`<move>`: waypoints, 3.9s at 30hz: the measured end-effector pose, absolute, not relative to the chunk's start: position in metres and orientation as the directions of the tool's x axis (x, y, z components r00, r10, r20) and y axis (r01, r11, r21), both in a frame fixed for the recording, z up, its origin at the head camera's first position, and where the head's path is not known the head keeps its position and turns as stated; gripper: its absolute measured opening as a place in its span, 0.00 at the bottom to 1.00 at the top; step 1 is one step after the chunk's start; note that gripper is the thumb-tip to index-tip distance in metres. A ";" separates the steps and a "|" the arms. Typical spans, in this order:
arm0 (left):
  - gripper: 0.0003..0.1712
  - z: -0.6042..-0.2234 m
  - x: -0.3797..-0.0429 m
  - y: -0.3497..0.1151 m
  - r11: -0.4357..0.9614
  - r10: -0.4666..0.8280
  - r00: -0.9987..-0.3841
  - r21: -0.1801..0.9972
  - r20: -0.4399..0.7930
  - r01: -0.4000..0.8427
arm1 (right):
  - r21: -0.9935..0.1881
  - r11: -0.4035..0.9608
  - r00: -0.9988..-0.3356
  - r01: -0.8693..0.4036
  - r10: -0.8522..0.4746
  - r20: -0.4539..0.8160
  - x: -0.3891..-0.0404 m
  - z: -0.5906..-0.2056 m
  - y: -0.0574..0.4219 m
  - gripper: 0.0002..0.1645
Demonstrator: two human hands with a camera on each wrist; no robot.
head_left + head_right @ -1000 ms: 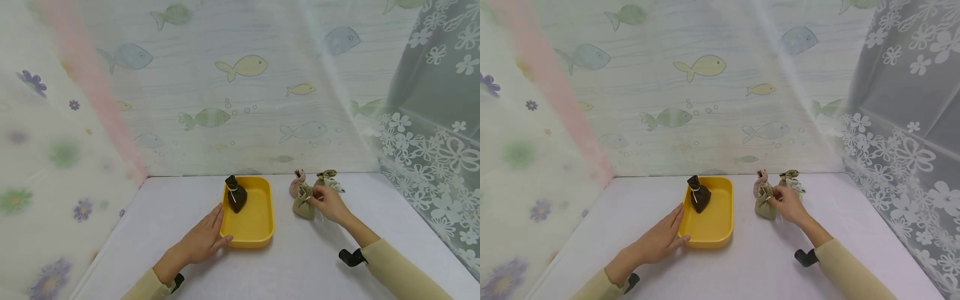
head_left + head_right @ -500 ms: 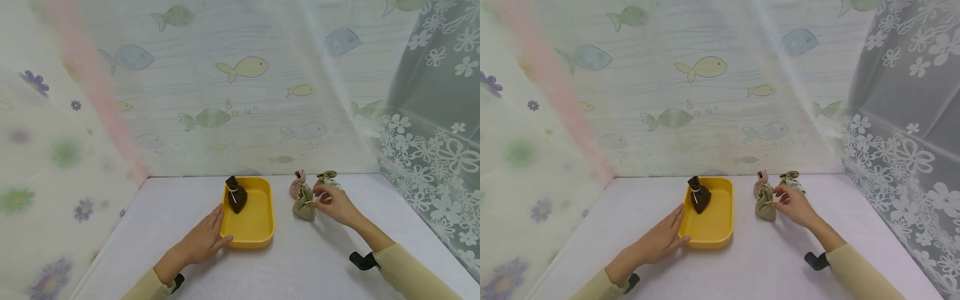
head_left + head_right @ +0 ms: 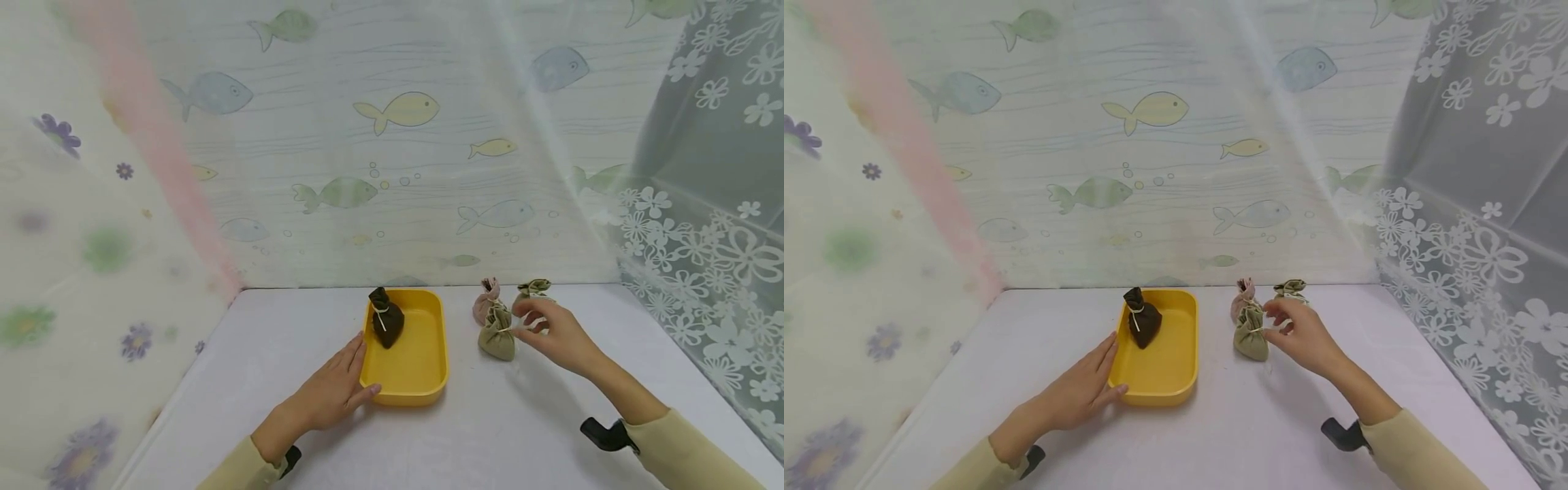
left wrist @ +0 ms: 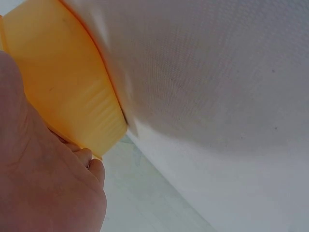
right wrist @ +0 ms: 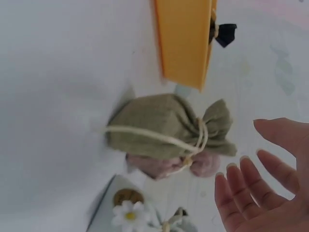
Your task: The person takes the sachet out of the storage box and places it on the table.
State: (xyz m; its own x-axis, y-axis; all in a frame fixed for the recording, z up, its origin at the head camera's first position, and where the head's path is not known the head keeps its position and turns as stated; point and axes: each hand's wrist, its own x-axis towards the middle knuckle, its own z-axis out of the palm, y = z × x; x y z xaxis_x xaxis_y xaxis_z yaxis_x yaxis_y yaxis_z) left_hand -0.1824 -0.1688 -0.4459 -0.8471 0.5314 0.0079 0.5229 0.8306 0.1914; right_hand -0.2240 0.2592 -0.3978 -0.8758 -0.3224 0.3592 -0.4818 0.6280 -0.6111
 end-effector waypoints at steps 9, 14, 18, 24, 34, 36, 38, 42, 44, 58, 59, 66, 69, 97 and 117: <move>0.55 -0.448 -0.182 -0.169 0.834 0.528 -0.849 0.183 0.010 0.521 | -0.645 0.568 -0.858 -0.511 -0.382 0.343 -0.230 -0.386 0.216 0.20; 0.54 -0.447 -0.182 -0.169 0.831 0.533 -0.846 0.178 0.014 0.527 | -0.677 0.503 -0.836 -0.538 -0.419 0.354 -0.241 -0.380 0.184 0.20; 0.54 -0.444 -0.180 -0.169 0.830 0.534 -0.845 0.180 0.016 0.528 | -0.736 0.460 -0.847 -0.496 -0.443 0.293 -0.253 -0.374 0.157 0.24; 0.54 -0.444 -0.180 -0.169 0.822 0.537 -0.843 0.212 0.018 0.528 | -0.833 0.432 -0.885 -0.346 -0.445 0.137 -0.277 -0.368 0.119 0.28; 0.55 -0.446 -0.182 -0.171 0.828 0.529 -0.849 0.217 0.005 0.517 | -0.940 0.341 -0.926 -0.026 -0.362 -0.105 -0.309 -0.388 0.075 0.31; 0.55 -0.446 -0.181 -0.171 0.827 0.531 -0.848 0.218 0.005 0.519 | -0.939 0.343 -0.927 -0.004 -0.353 -0.125 -0.312 -0.395 0.068 0.31; 0.54 -0.446 -0.180 -0.170 0.826 0.530 -0.848 0.225 0.003 0.517 | -0.940 0.341 -0.928 0.015 -0.345 -0.140 -0.314 -0.401 0.062 0.31; 0.53 -0.445 -0.178 -0.170 0.815 0.541 -0.841 0.235 0.014 0.529 | -0.939 0.341 -0.930 0.036 -0.331 -0.156 -0.317 -0.408 0.054 0.31; 0.54 -0.444 -0.178 -0.170 0.819 0.540 -0.842 0.225 0.011 0.528 | -0.939 0.342 -0.930 0.041 -0.330 -0.161 -0.318 -0.409 0.051 0.30; 0.56 -0.444 -0.182 -0.167 0.826 0.539 -0.842 0.206 -0.017 0.525 | -0.872 0.484 -0.944 -0.069 -0.314 -0.100 -0.326 -0.424 0.043 0.23; 0.56 -0.444 -0.182 -0.166 0.826 0.540 -0.842 0.204 -0.016 0.526 | -0.863 0.499 -0.947 -0.077 -0.306 -0.093 -0.326 -0.424 0.043 0.22; 0.54 -0.444 -0.182 -0.166 0.822 0.544 -0.839 0.199 0.002 0.534 | -0.860 0.502 -0.956 -0.092 -0.286 -0.065 -0.320 -0.415 0.044 0.18; 0.54 -0.445 -0.183 -0.166 0.818 0.548 -0.836 0.205 0.009 0.538 | -0.885 0.457 -0.953 -0.094 -0.298 -0.053 -0.315 -0.405 0.047 0.16; 0.57 -0.451 -0.185 -0.172 0.836 0.526 -0.851 0.182 0.003 0.517 | -0.888 0.412 -0.921 -0.206 -0.389 0.034 -0.266 -0.357 0.125 0.15; 0.56 -0.450 -0.186 -0.171 0.843 0.513 -0.859 0.202 -0.017 0.499 | -0.866 0.466 -0.957 -0.181 -0.288 0.045 -0.211 -0.367 0.212 0.16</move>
